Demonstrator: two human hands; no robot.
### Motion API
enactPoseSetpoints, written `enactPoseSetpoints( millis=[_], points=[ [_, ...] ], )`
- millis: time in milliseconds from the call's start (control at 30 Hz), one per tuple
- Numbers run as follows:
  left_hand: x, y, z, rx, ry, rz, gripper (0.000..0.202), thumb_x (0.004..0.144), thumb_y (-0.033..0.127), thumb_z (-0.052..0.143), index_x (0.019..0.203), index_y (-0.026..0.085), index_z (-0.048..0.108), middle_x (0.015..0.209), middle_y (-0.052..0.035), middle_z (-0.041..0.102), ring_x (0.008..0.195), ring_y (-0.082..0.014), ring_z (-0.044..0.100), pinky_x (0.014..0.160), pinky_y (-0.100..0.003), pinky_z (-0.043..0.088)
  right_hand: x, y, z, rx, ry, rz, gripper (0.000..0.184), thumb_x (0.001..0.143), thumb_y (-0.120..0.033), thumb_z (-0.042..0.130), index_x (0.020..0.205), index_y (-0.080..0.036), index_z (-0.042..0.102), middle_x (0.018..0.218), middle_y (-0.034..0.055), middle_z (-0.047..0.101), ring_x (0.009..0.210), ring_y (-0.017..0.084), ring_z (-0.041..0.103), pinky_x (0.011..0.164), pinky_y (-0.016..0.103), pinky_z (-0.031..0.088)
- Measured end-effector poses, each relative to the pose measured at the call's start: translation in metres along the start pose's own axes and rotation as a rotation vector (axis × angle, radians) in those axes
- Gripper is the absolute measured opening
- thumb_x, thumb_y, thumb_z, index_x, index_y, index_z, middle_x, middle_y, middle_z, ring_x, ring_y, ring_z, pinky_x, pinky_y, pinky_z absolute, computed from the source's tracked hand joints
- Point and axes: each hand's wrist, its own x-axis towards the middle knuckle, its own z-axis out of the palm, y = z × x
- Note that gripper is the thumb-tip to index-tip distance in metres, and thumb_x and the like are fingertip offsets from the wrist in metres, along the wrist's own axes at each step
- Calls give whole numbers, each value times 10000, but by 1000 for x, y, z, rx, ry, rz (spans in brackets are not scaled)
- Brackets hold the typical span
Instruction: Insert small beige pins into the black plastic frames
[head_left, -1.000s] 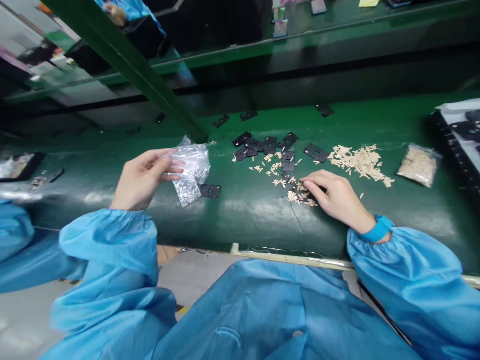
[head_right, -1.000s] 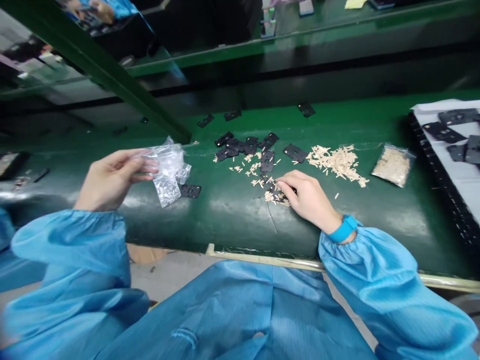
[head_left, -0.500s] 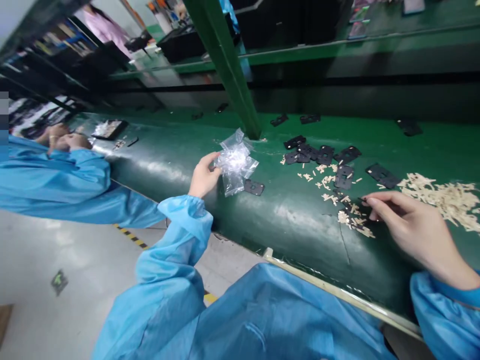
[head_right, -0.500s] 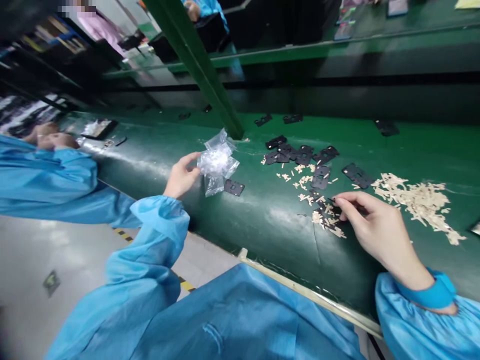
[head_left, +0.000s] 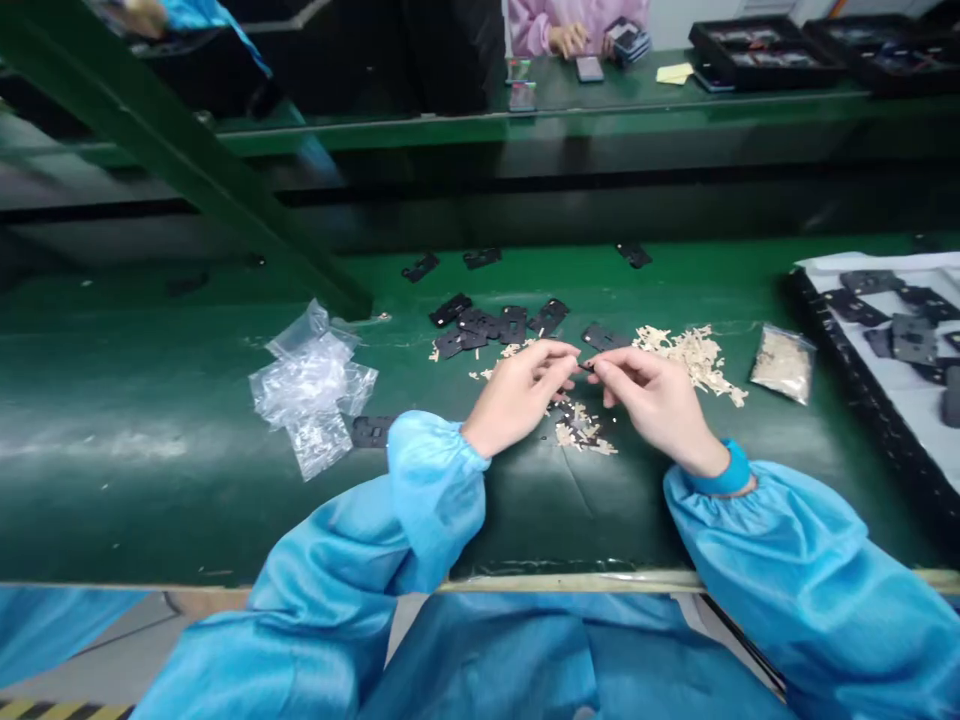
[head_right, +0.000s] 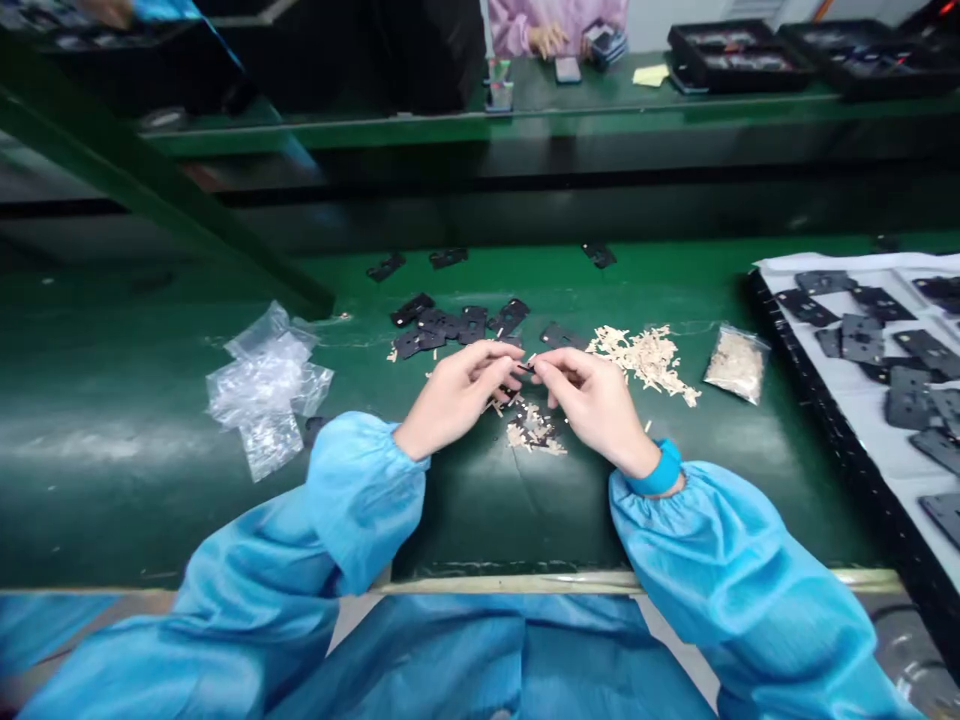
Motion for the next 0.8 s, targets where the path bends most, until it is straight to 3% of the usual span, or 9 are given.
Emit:
enactPoseSetpoints(
  millis=[100, 233, 367, 467, 567, 667, 800],
  points=[
    [12, -5, 12, -151, 25, -100, 351, 896, 479, 713, 1008, 151, 655, 873, -64, 746, 743, -146, 723, 627, -233, 585, -4, 5, -2, -156, 96, -201, 197, 997, -327, 618, 983, -189, 757, 806, 48, 744, 679, 167, 670, 644, 309, 536],
    [15, 3, 13, -339, -97, -314, 488, 874, 607, 695, 900, 120, 664, 781, -80, 739, 640, -132, 706, 578, -223, 580, -5, 17, -4, -370, 149, -534, 189, 1009, -179, 577, 1107, -203, 737, 1011, 95, 755, 931, 209, 703, 849, 357, 570],
    [14, 8, 10, -409, -151, -384, 401, 758, 447, 871, 872, 108, 689, 809, -62, 748, 658, -93, 693, 602, -173, 562, -6, 26, -4, -481, 105, -607, 266, 1008, -153, 567, 1214, -234, 713, 1060, 98, 745, 944, 220, 707, 852, 372, 573],
    [15, 8, 8, -397, -132, -374, 358, 753, 387, 880, 879, 108, 694, 803, -60, 754, 660, -95, 691, 594, -176, 550, -7, 21, -2, -359, 107, -527, 243, 1008, -179, 577, 1195, -239, 720, 1080, 89, 747, 952, 211, 711, 865, 371, 575],
    [14, 7, 10, -320, -45, -286, 313, 793, 368, 840, 889, 110, 692, 785, -65, 757, 658, -112, 694, 601, -208, 558, -4, 13, 0, -66, 124, -237, 205, 993, -277, 623, 1170, -215, 706, 1051, 78, 750, 832, 177, 710, 771, 341, 588],
    [12, 5, 13, -260, 28, -179, 244, 841, 332, 781, 909, 113, 697, 801, -70, 764, 679, -122, 706, 620, -229, 573, 0, 10, 2, 146, 76, 8, 186, 938, -353, 689, 1021, -187, 704, 875, 47, 733, 672, 142, 657, 618, 290, 547],
    [9, 2, 19, -181, 75, -89, 182, 865, 291, 736, 904, 117, 701, 781, -58, 756, 681, -117, 711, 628, -224, 585, 0, 10, 7, 252, 59, 77, 195, 877, -363, 744, 883, -179, 680, 725, 9, 673, 595, 115, 601, 558, 255, 496]
  ],
)
